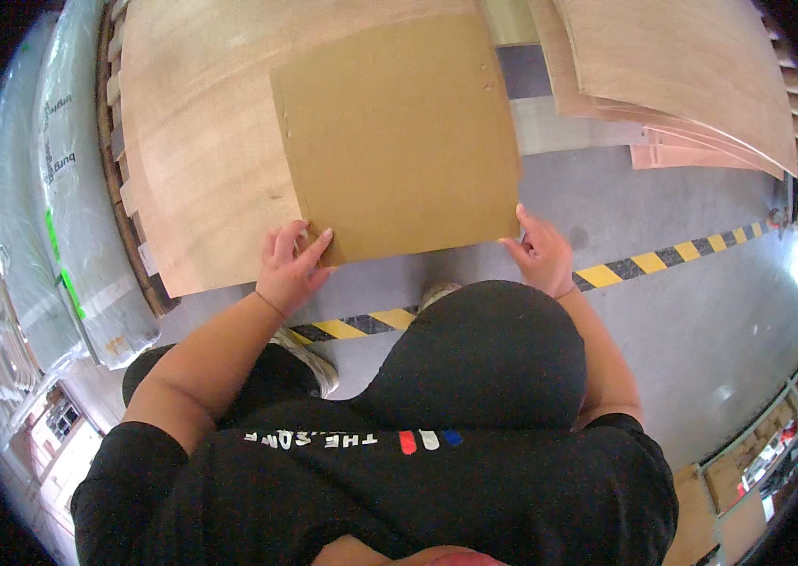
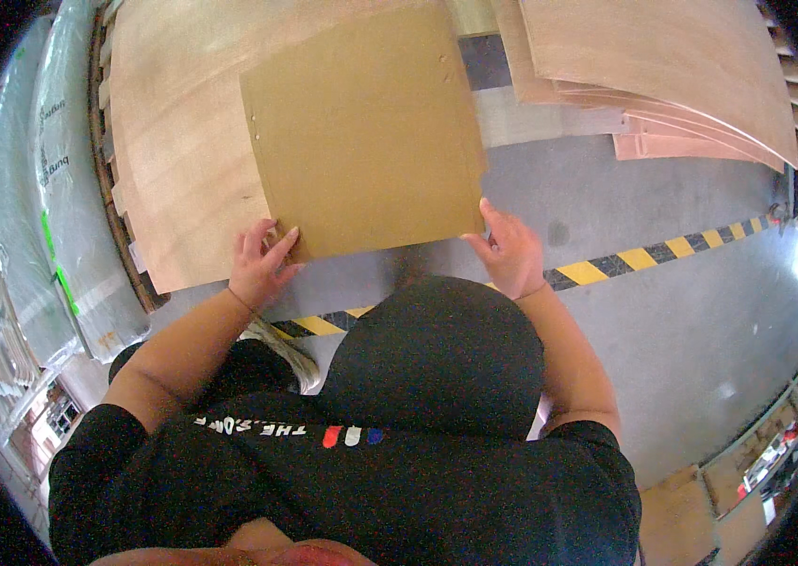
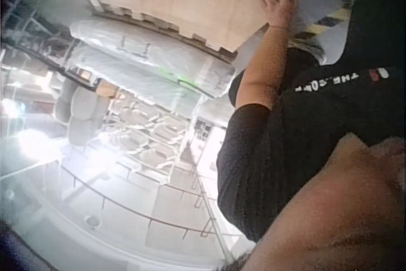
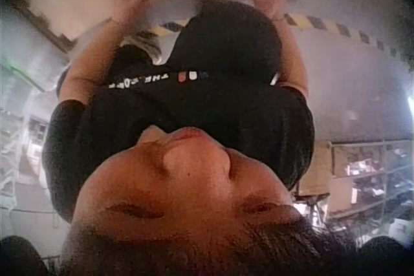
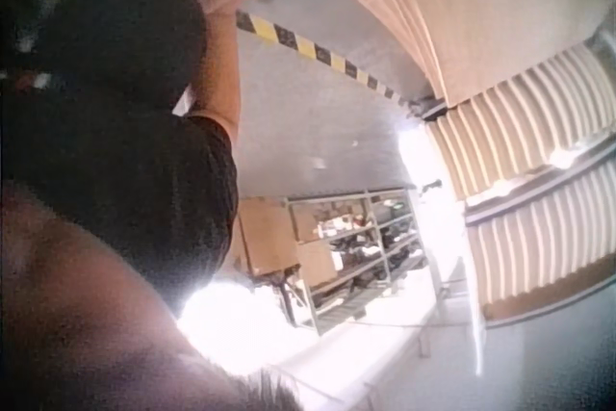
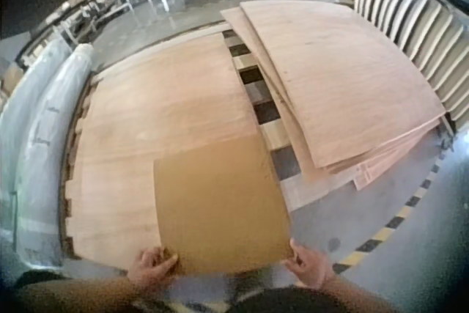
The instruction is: Marking positions on a wooden board using a template and a pen.
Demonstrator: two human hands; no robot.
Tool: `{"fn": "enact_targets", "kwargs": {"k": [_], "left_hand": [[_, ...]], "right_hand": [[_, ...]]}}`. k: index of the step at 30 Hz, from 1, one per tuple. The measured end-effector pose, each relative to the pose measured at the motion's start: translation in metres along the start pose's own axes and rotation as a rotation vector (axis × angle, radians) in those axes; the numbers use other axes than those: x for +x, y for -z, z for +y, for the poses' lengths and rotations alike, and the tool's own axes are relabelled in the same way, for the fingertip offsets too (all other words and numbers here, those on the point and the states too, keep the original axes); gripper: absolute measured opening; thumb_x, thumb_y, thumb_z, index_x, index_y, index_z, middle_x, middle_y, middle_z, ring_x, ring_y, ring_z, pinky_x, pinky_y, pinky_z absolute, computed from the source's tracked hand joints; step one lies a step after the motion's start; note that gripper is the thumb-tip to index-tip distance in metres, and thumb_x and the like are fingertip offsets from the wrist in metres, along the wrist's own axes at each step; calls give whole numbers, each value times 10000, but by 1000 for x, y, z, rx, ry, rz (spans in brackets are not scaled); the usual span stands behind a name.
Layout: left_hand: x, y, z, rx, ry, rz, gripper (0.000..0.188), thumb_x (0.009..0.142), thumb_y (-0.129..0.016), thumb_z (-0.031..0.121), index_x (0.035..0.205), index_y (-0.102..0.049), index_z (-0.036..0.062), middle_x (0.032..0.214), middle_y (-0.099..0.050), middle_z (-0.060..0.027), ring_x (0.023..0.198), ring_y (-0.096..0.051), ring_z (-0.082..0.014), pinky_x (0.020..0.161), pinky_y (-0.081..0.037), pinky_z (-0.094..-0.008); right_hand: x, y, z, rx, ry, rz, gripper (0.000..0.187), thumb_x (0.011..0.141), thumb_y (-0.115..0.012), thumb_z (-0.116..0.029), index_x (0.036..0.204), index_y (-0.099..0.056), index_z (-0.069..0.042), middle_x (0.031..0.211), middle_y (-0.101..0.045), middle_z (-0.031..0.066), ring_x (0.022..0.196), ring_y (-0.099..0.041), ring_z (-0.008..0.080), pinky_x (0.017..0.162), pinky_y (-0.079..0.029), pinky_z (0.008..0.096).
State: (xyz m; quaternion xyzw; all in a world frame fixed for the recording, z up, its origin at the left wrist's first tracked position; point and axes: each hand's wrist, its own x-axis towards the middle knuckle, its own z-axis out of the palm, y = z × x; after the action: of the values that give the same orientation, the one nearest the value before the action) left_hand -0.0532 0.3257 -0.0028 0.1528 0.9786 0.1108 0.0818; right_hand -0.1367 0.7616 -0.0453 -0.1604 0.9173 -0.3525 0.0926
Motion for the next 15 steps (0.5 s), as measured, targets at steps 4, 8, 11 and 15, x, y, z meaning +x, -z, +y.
{"fn": "enact_targets", "kwargs": {"k": [4,8,11,15], "left_hand": [[2,7,-1,-33,19,-58,663,704,-871,283,1330,-674,187,1336,-510,-130,1110,-532,-317,1006,-453,-452],[3,9,-2,20,-31,-34,661,706,-870,284,1329,-675,185,1329,-515,-130,1100,-539,-317,995,-466,-452],[7,14,0,13,-11,-114,656,716,-863,270,1336,-669,183,1332,-516,-141,1120,-545,-331,995,-475,-459],[6,17,2,10,-25,-125,669,725,-852,259,1358,-650,177,1350,-511,-159,1163,-543,-357,1008,-475,-472]], "right_hand": [[0,0,-1,57,-28,30,589,828,-837,-249,1330,-643,-8,1019,-728,147,659,-630,224,629,-541,344],[2,4,-5,46,-9,32,572,834,-833,-244,1327,-644,-24,1088,-730,152,687,-665,235,662,-572,352],[-1,1,0,88,-28,27,575,837,-829,-237,1335,-634,-27,1110,-727,159,715,-686,255,676,-582,360],[-2,0,1,124,10,49,576,845,-820,-236,1345,-623,-27,1130,-724,168,742,-702,278,685,-586,370]]}}
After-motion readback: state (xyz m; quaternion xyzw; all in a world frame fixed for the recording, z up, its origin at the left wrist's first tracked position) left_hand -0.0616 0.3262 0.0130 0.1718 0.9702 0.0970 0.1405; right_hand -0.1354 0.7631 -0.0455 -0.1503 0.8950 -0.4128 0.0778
